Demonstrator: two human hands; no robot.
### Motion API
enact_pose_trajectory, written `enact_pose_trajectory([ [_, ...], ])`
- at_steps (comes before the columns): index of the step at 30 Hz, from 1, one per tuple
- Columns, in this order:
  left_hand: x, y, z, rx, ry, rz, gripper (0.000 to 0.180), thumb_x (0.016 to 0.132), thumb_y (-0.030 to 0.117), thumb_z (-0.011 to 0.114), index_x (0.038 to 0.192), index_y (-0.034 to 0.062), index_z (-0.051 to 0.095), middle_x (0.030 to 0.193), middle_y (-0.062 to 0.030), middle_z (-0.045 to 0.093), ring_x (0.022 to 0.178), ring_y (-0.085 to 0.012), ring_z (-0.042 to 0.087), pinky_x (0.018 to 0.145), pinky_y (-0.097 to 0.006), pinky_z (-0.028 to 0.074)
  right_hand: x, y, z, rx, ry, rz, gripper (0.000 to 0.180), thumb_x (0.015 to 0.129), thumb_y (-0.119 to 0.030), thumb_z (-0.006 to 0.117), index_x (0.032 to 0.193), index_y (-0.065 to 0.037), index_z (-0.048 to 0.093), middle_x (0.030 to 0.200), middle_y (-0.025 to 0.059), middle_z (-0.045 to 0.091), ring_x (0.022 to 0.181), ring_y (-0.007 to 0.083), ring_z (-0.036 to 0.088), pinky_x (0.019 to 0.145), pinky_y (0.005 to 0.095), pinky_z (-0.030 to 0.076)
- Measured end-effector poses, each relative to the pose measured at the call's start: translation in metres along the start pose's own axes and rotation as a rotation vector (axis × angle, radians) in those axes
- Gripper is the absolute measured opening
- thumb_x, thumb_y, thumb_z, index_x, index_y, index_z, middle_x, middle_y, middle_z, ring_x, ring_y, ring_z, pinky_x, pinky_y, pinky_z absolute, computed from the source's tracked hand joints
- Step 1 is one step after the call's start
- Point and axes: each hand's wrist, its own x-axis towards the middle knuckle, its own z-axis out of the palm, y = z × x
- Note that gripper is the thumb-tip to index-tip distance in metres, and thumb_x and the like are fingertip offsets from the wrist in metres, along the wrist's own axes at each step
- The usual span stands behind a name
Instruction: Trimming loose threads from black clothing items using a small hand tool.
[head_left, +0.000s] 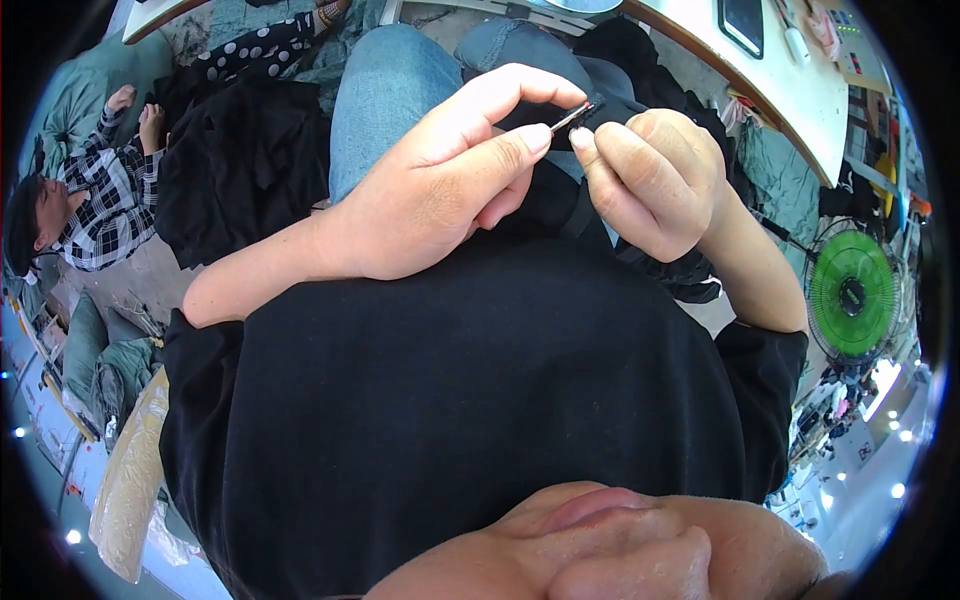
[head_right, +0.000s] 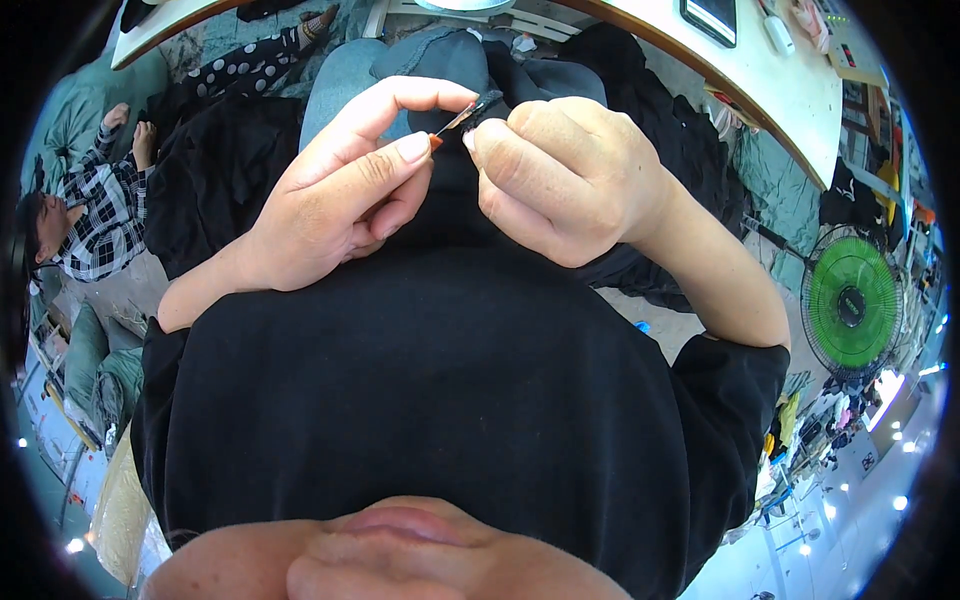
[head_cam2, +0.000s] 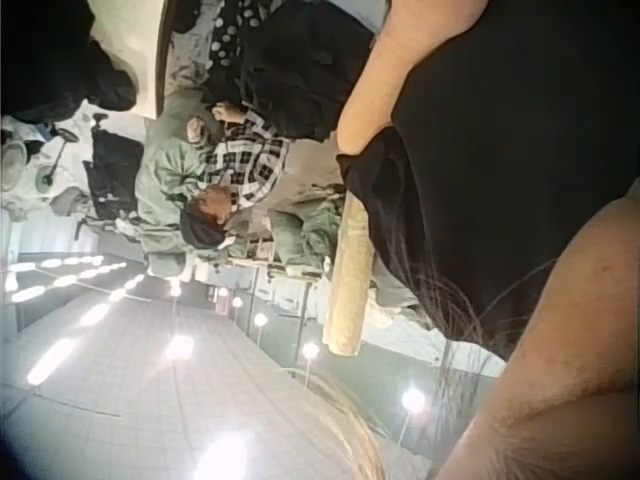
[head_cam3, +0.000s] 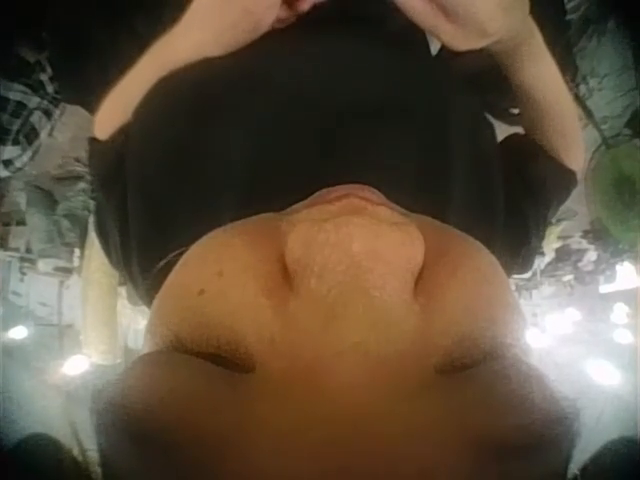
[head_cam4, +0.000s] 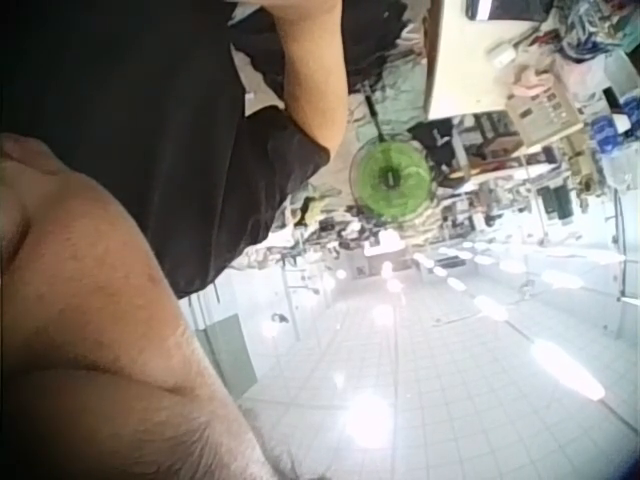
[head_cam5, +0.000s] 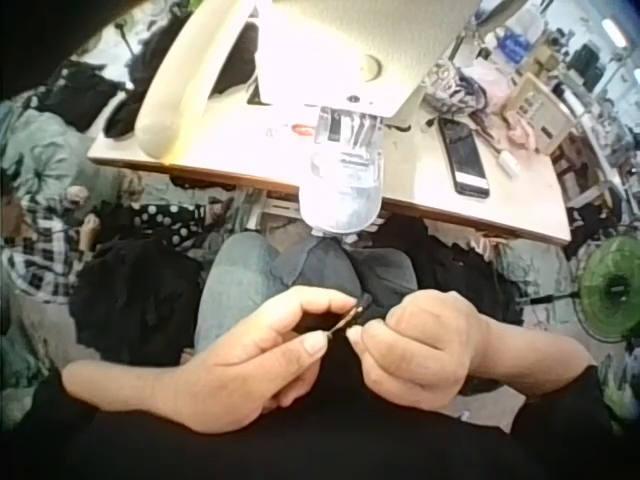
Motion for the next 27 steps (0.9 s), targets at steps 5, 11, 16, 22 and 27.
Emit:
enact_pose_trajectory([
  [5,-0.0035,-0.0008,-0.0005,0.029,-0.01,0.021,0.042,0.112,0.026,0.041,0.152,0.0148,0.043,0.067,0.0043,0.045,0.053,-0.0021,0.034,0.049,-0.017,0.028,-0.0023,0.001,-0.0019,-0.035,0.015,-0.015,0.014,0.07,0.0,0.073,0.082,0.006,0.069,0.086,0.012,0.064,0.063,0.018,0.059,0.049,0.0267,0.046],
  [11,-0.0016,-0.0003,-0.0008,0.01,-0.032,0.033,0.042,0.112,0.025,0.04,0.153,0.0145,0.042,0.067,0.0042,0.045,0.053,-0.0018,0.034,0.049,-0.017,0.028,-0.0003,0.0003,-0.0025,-0.033,0.019,-0.012,0.012,0.071,0.001,0.073,0.08,0.006,0.068,0.086,0.0117,0.063,0.063,0.0175,0.059,0.048,0.0265,0.045],
  [16,-0.0013,-0.0002,-0.0019,-0.003,-0.031,0.045,0.042,0.112,0.026,0.041,0.153,0.0145,0.042,0.067,0.0043,0.045,0.053,-0.0018,0.034,0.05,-0.017,0.028,0.0027,0.0011,-0.002,-0.026,0.032,-0.01,0.01,0.071,0.001,0.074,0.078,0.005,0.067,0.087,0.0119,0.063,0.063,0.0174,0.058,0.048,0.0262,0.045],
  [22,-0.0049,-0.0008,-0.0013,-0.002,-0.039,0.054,0.044,0.112,0.028,0.041,0.154,0.0139,0.042,0.067,0.0042,0.045,0.053,-0.0019,0.034,0.05,-0.017,0.028,0.003,-0.0004,-0.0035,-0.089,0.065,-0.032,0.011,0.069,0.0,0.075,0.075,0.003,0.066,0.089,0.012,0.064,0.064,0.0168,0.058,0.046,0.0251,0.043],
  [27,-0.0045,-0.0021,0.0006,-0.023,-0.027,0.061,0.042,0.112,0.028,0.041,0.152,0.0132,0.043,0.067,0.0042,0.045,0.054,-0.0022,0.035,0.05,-0.017,0.028,0.0029,-0.0009,-0.0035,-0.053,0.048,-0.026,0.012,0.068,0.0,0.074,0.077,0.004,0.067,0.089,0.0118,0.063,0.064,0.0171,0.058,0.046,0.0253,0.043],
])
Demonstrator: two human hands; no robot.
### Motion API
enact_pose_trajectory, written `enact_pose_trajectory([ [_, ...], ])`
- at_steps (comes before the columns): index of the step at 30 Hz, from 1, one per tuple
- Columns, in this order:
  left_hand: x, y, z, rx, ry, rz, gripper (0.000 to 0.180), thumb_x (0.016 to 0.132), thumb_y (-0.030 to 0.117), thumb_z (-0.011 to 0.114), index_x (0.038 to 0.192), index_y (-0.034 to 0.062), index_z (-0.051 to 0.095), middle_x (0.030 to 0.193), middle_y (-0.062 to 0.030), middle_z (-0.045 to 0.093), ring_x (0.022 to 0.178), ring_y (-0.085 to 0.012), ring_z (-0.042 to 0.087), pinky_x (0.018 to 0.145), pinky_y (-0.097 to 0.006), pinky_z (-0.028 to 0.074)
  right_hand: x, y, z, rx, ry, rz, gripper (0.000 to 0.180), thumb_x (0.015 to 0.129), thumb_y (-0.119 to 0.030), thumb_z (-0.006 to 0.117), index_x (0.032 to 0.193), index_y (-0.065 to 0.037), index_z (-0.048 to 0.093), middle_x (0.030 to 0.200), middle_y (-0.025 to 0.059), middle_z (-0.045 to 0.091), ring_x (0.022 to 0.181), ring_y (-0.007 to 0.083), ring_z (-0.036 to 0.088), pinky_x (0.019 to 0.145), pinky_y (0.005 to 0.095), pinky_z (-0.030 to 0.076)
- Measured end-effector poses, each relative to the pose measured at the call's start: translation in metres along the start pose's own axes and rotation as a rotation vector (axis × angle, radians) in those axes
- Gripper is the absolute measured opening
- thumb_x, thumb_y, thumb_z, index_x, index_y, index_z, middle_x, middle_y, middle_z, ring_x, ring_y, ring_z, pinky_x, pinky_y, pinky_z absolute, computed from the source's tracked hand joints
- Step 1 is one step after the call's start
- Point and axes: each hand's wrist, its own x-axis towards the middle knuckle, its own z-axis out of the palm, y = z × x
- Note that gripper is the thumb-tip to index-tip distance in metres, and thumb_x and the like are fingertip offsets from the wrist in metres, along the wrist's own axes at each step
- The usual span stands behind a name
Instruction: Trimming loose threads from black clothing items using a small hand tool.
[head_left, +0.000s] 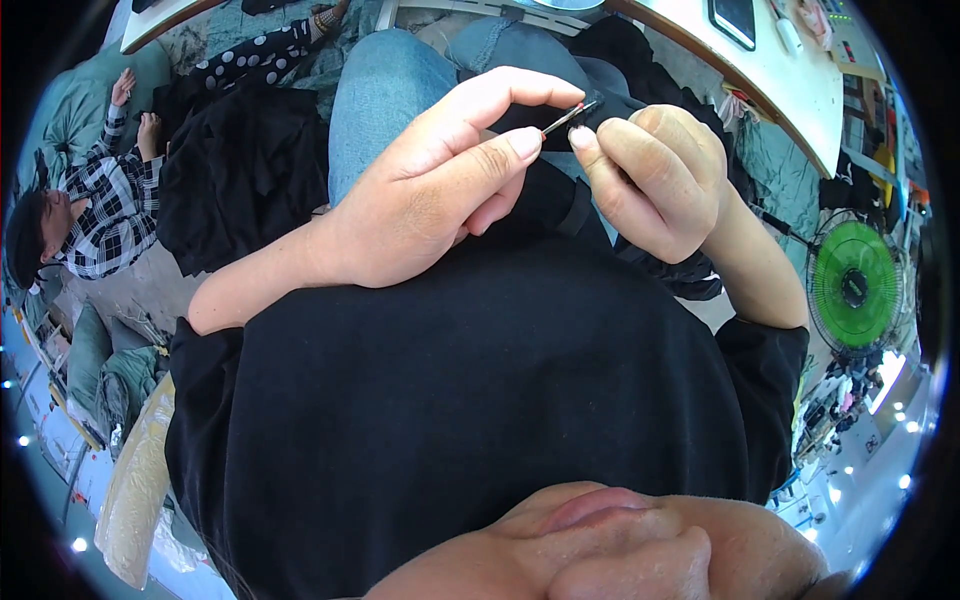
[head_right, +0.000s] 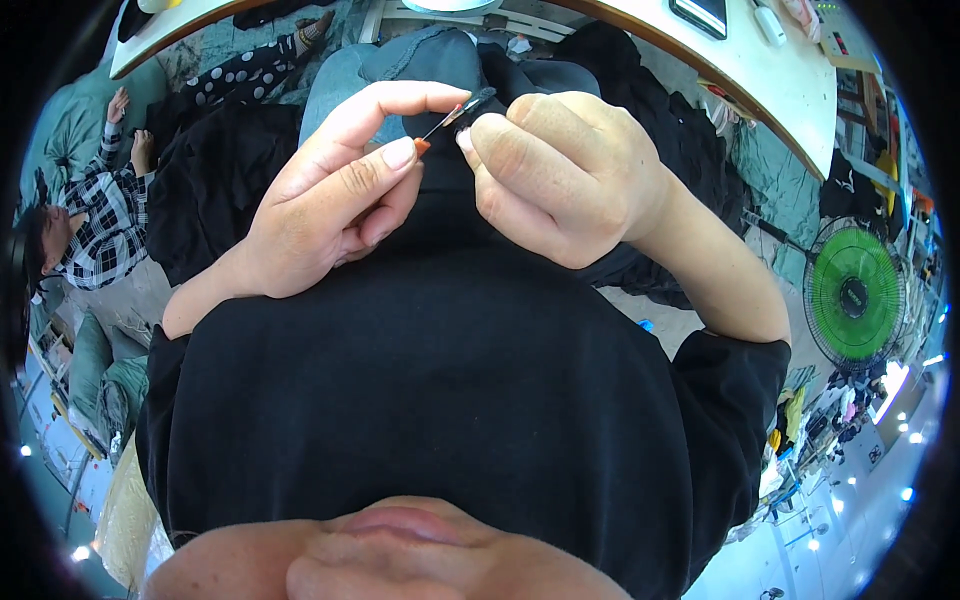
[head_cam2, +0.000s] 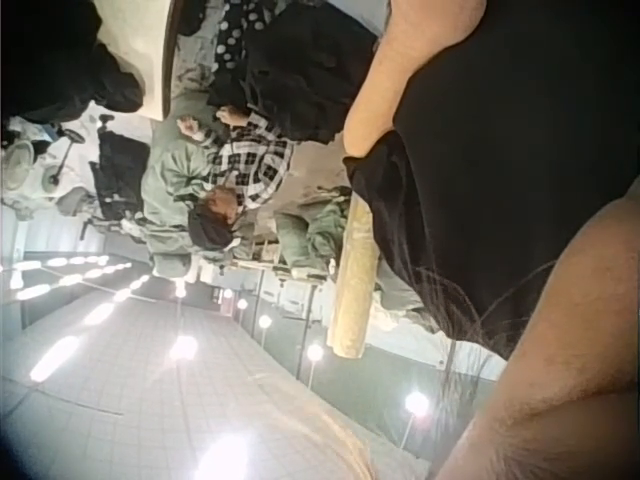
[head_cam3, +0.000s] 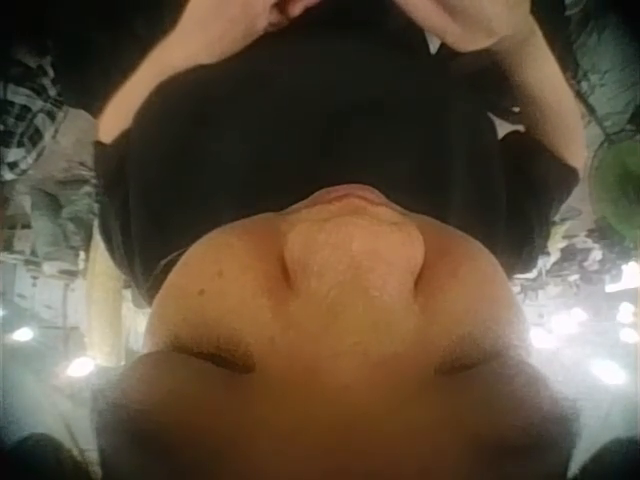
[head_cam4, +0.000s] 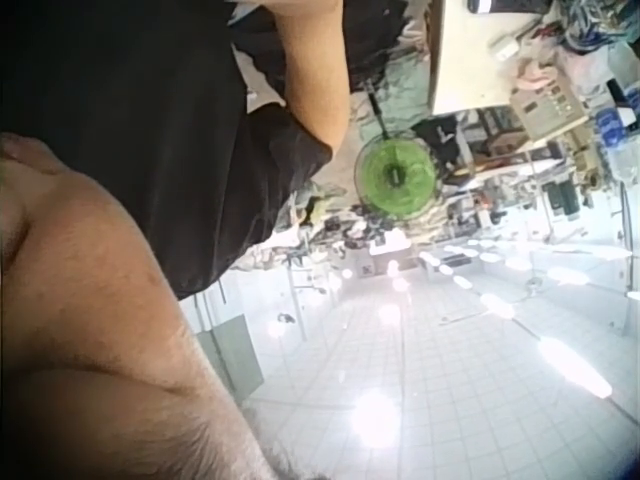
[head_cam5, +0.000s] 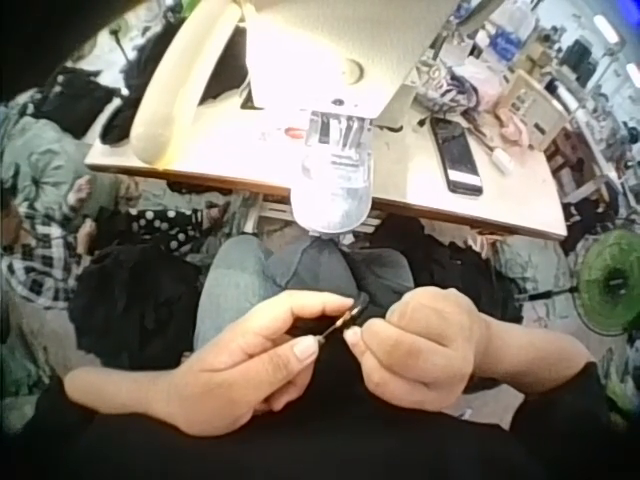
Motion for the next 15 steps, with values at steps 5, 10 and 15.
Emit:
enact_pose_trajectory([
  [5,0.001,0.002,0.005,-0.011,0.028,-0.007,0.039,0.112,0.028,0.042,0.148,0.0126,0.044,0.068,0.0037,0.045,0.056,-0.0029,0.036,0.051,-0.017,0.027,0.0,-0.002,0.005,0.023,0.028,-0.009,0.013,0.067,0.001,0.072,0.078,0.005,0.066,0.088,0.0114,0.063,0.065,0.0173,0.059,0.047,0.0261,0.044],
  [10,0.003,0.008,0.006,-0.059,0.084,-0.067,0.03,0.112,0.029,0.043,0.135,0.0116,0.049,0.065,0.0026,0.045,0.049,-0.0032,0.033,0.046,-0.018,0.026,0.009,-0.002,0.007,0.021,0.027,-0.036,0.012,0.067,-0.004,0.072,0.076,0.002,0.066,0.086,0.0088,0.062,0.066,0.0166,0.059,0.049,0.0258,0.045],
  [15,0.002,0.01,0.003,-0.169,0.096,-0.096,0.031,0.112,0.028,0.041,0.133,0.008,0.052,0.062,0.0021,0.046,0.042,-0.0024,0.028,0.04,-0.017,0.025,0.009,-0.01,0.012,0.022,0.038,-0.101,0.009,0.067,-0.011,0.071,0.072,-0.005,0.066,0.085,0.0049,0.061,0.073,0.0151,0.06,0.053,0.0245,0.045],
])
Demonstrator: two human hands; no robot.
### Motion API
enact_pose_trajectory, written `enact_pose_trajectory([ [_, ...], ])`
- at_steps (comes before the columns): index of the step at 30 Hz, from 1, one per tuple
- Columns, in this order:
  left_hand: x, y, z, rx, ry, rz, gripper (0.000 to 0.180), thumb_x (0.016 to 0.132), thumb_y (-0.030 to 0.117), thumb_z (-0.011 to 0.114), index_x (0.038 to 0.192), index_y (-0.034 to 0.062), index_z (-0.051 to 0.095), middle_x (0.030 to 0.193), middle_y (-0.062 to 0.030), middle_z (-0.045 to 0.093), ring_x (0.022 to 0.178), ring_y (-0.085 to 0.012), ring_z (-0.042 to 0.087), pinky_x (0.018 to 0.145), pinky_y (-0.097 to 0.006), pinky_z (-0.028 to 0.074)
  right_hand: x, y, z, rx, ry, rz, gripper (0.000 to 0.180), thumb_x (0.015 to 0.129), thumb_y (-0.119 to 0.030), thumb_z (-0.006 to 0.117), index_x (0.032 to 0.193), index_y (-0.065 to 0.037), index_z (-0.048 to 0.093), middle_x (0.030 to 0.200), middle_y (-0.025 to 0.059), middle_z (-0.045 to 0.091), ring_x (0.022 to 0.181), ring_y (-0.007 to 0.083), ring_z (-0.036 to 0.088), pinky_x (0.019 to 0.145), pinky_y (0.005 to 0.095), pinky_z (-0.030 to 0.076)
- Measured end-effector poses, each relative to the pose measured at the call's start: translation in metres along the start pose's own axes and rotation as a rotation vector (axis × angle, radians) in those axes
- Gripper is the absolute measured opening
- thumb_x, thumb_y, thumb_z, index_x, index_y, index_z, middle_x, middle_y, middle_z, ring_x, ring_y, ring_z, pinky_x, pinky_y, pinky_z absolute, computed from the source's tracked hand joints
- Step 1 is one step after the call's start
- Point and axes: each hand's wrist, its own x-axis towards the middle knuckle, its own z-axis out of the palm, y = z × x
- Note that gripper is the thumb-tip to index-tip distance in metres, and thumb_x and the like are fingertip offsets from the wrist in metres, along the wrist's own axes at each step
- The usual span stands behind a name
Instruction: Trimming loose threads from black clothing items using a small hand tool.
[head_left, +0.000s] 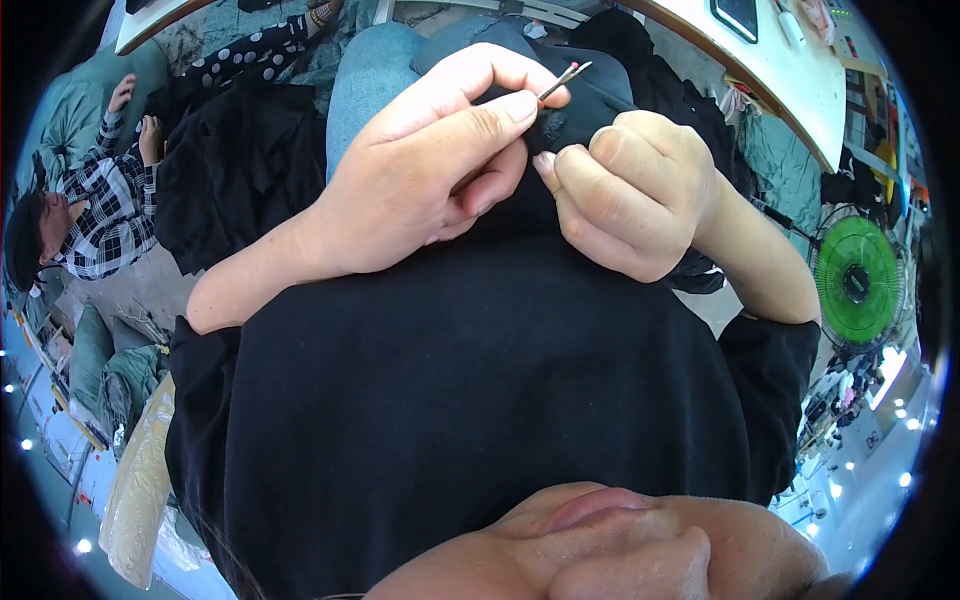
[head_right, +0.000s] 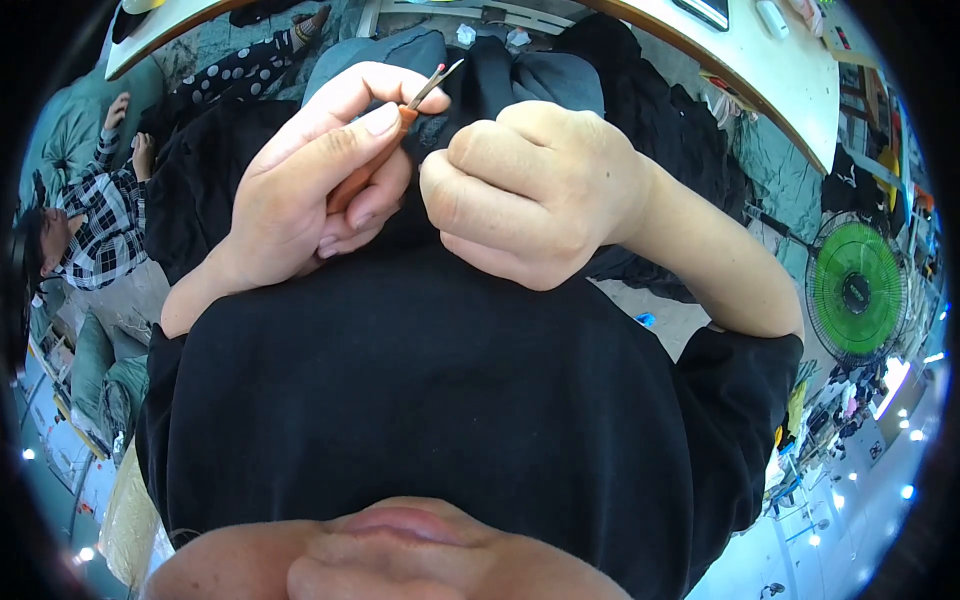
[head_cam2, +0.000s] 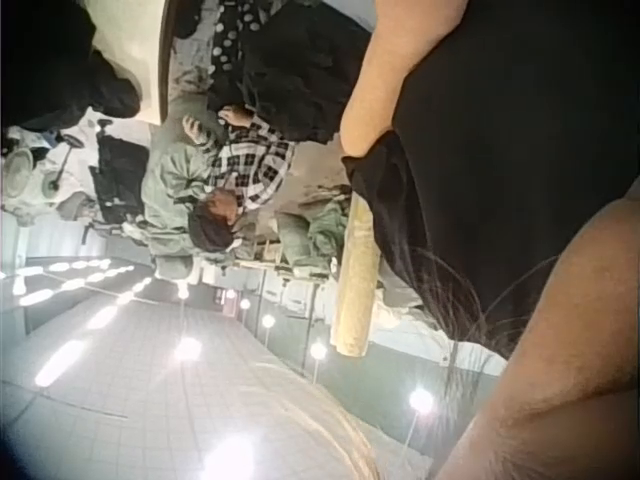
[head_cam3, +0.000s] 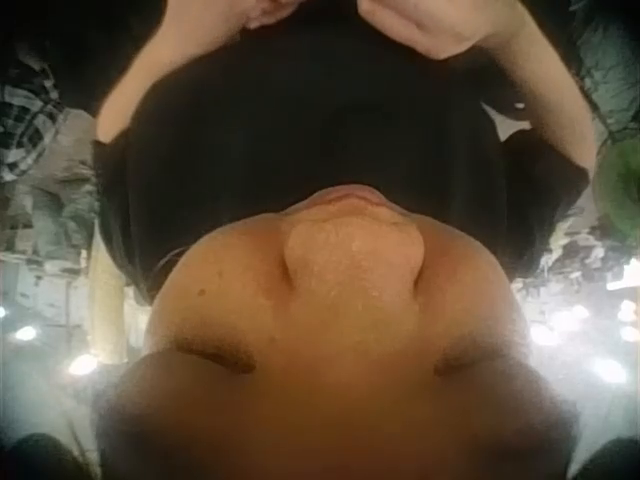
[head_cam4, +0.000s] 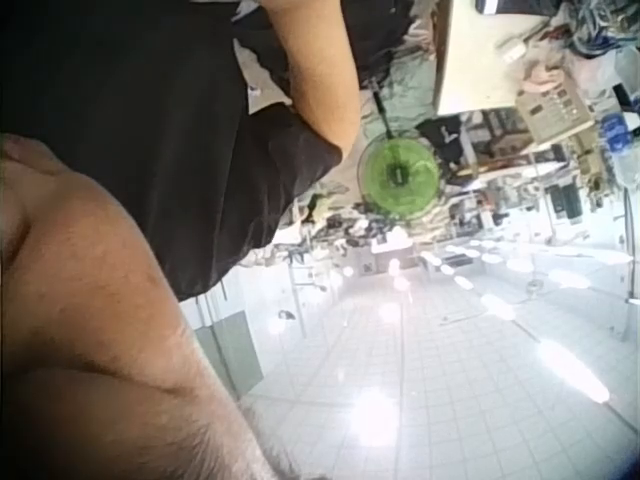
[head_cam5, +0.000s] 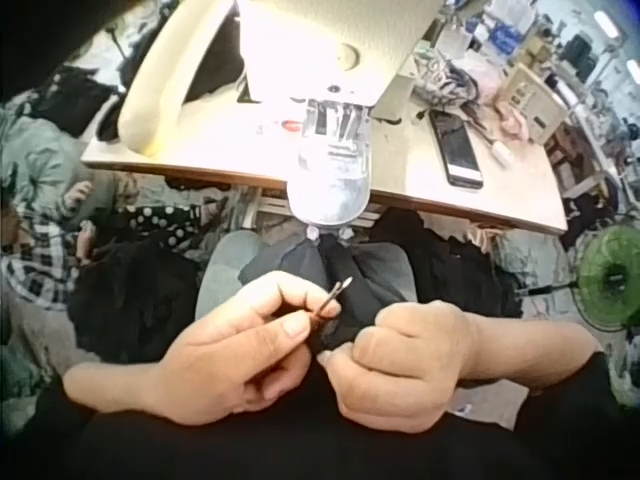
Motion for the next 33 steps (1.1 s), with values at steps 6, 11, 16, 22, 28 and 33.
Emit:
enact_pose_trajectory([
  [6,-0.001,0.008,-0.001,0.06,0.012,0.067,0.046,0.112,0.028,0.035,0.15,0.0051,0.046,0.059,0.0033,0.043,0.043,-0.0021,0.029,0.041,-0.017,0.026,-0.008,0.01,-0.005,-0.051,0.01,-0.017,0.011,0.066,-0.011,0.072,0.072,-0.004,0.066,0.087,0.0062,0.063,0.073,0.0161,0.06,0.052,0.0253,0.045],
  [11,-0.006,0.006,-0.017,0.289,-0.168,0.13,0.049,0.112,0.027,0.038,0.155,0.0061,0.042,0.061,0.0063,0.042,0.048,-0.0016,0.034,0.046,-0.017,0.028,-0.009,0.015,-0.009,-0.091,0.002,-0.066,0.01,0.066,-0.009,0.072,0.073,-0.004,0.067,0.087,0.0059,0.063,0.073,0.0162,0.06,0.052,0.0248,0.045],
  [16,-0.006,0.008,-0.015,0.289,-0.18,0.113,0.049,0.111,0.026,0.04,0.157,0.0067,0.04,0.063,0.0076,0.042,0.052,-0.0006,0.036,0.05,-0.016,0.028,-0.007,0.015,-0.012,-0.092,-0.013,-0.073,0.008,0.068,-0.008,0.071,0.074,-0.004,0.068,0.086,0.0052,0.063,0.073,0.0156,0.059,0.052,0.0247,0.044],
  [22,-0.007,0.004,-0.012,0.269,-0.161,0.104,0.048,0.111,0.025,0.042,0.156,0.0067,0.041,0.065,0.008,0.042,0.053,-0.0003,0.036,0.05,-0.016,0.028,-0.005,0.012,-0.013,-0.109,-0.041,-0.059,0.009,0.069,-0.009,0.071,0.075,-0.004,0.069,0.085,0.0029,0.062,0.072,0.0138,0.058,0.051,0.0244,0.04],
  [28,-0.008,0.004,-0.012,0.283,-0.159,0.109,0.048,0.111,0.025,0.042,0.155,0.0063,0.041,0.066,0.0082,0.041,0.055,-0.0002,0.036,0.05,-0.016,0.027,-0.002,0.01,-0.015,-0.093,-0.055,-0.052,0.01,0.07,-0.01,0.071,0.077,-0.004,0.069,0.084,0.0017,0.061,0.072,0.0122,0.058,0.051,0.0245,0.039],
  [33,-0.01,0.005,-0.012,0.283,-0.157,0.093,0.048,0.111,0.025,0.042,0.155,0.0055,0.041,0.066,0.0081,0.041,0.055,-0.0002,0.036,0.051,-0.016,0.027,-0.003,0.009,-0.014,-0.087,-0.054,-0.042,0.01,0.069,-0.01,0.072,0.077,-0.005,0.069,0.084,0.0015,0.061,0.071,0.0113,0.057,0.051,0.0242,0.038],
])
